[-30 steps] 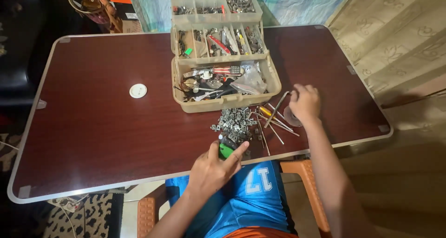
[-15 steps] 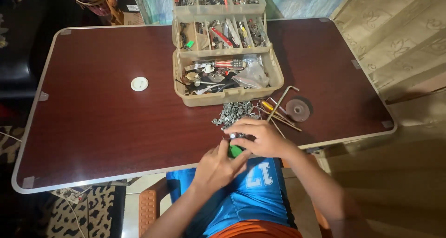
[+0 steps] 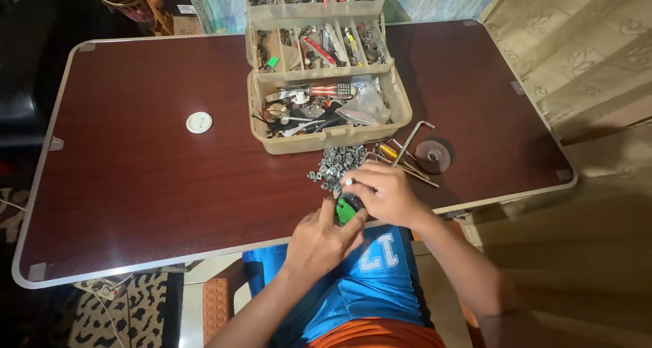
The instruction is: The person opens a compartmentalized toolbox on a table, removes a small plastic bag of metal parts, and pours them onto the table. They then retrieve a screwdriver and a green plastic object, handling both while sorting through the scattered metal parts.
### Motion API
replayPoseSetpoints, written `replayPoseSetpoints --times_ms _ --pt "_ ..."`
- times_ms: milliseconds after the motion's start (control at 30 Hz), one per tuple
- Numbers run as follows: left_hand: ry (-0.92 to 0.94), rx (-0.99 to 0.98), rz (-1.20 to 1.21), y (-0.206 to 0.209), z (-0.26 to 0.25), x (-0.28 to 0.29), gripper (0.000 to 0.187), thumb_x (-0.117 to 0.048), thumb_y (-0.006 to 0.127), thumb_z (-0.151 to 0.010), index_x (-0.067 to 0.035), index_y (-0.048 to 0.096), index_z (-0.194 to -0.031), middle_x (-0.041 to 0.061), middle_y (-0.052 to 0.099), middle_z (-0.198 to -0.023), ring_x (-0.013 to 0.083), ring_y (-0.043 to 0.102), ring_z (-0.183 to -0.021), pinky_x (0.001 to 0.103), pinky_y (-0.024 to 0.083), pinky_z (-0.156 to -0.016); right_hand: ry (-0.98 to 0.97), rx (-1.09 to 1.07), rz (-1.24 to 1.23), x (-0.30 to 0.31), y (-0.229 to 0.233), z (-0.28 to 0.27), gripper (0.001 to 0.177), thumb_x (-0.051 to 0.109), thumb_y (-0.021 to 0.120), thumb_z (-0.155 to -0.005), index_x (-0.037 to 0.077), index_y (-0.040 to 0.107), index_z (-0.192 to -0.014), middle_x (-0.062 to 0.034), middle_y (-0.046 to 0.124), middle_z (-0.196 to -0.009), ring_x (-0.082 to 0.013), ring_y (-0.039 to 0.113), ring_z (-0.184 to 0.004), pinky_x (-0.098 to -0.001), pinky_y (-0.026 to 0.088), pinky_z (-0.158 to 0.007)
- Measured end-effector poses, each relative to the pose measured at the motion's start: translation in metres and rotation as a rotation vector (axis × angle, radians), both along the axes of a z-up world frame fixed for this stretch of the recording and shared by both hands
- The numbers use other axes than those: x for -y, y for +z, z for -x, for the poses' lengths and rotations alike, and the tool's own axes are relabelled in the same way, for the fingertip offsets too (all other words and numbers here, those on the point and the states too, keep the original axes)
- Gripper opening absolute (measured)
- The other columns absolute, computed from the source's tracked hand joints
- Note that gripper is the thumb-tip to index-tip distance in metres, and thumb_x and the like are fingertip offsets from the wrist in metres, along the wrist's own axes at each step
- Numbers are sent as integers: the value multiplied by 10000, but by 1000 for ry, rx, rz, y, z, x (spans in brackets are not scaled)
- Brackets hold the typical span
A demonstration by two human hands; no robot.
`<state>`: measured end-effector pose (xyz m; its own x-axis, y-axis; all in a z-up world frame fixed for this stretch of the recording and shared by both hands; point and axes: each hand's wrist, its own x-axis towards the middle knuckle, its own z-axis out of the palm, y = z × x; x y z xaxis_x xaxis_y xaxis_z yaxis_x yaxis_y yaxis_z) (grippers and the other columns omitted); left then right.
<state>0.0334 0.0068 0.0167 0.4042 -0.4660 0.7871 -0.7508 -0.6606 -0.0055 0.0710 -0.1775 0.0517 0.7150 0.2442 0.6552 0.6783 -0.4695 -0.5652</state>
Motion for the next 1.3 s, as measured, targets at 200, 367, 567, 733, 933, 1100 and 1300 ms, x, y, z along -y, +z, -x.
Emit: replayPoseSetpoints --times_ms 200,367,567,733,933,1100,1300 --pt "-9 30 39 -1 7 1 193 -346 545 -988 -258 713 -1022 181 571 -867 284 579 -580 358 493 -579 -188 55 23 21 1 -10 47 111 758 -926 101 801 -941 -48 720 -764 -248 677 -630 -321 540 -598" --pt "-86 -151 -119 7 16 -3 282 -382 676 -983 -219 643 -1211 146 540 -871 300 543 -687 404 478 -552 -353 72 131 43 17 -9 115 41 686 -968 70 791 -931 -16 747 -831 -114 608 -658 -261 446 -574" --pt "-139 -151 -142 10 19 -1 285 -373 685 -978 -233 678 -1226 154 556 -883 304 537 -694 406 481 -567 -477 45 35 71 20 -8 135 -40 655 -964 20 776 -962 -74 744 -907 -164 667 -773 -282 515 -677" --pt "-185 -173 -127 18 23 -3 258 -359 682 -989 -233 707 -1212 149 538 -870 292 530 -694 396 499 -547 -573 52 -3 83 17 -5 138 -37 651 -964 24 775 -970 -70 752 -954 -168 684 -830 -287 522 -737" --pt "-185 -200 -109 23 25 -5 233 -374 659 -1003 -267 709 -1203 151 550 -896 296 525 -704 386 474 -522 -586 88 6 94 22 -5 158 -85 644 -967 5 773 -981 -92 749 -944 -183 683 -825 -301 539 -718" --pt "-243 -265 -144 14 26 -7 315 -468 586 -1031 -278 715 -1246 187 573 -1015 338 585 -803 440 536 -569 -638 -16 -267 112 13 -13 194 -120 565 -981 -52 732 -1051 -121 693 -983 -179 681 -878 -274 605 -807" --pt "-317 -245 -112 20 21 -7 258 -381 566 -1057 -240 690 -1234 188 552 -968 340 602 -768 449 563 -632 -670 21 -252 118 14 -10 211 -121 555 -981 -50 736 -1061 -123 684 -971 -177 683 -858 -264 565 -760"
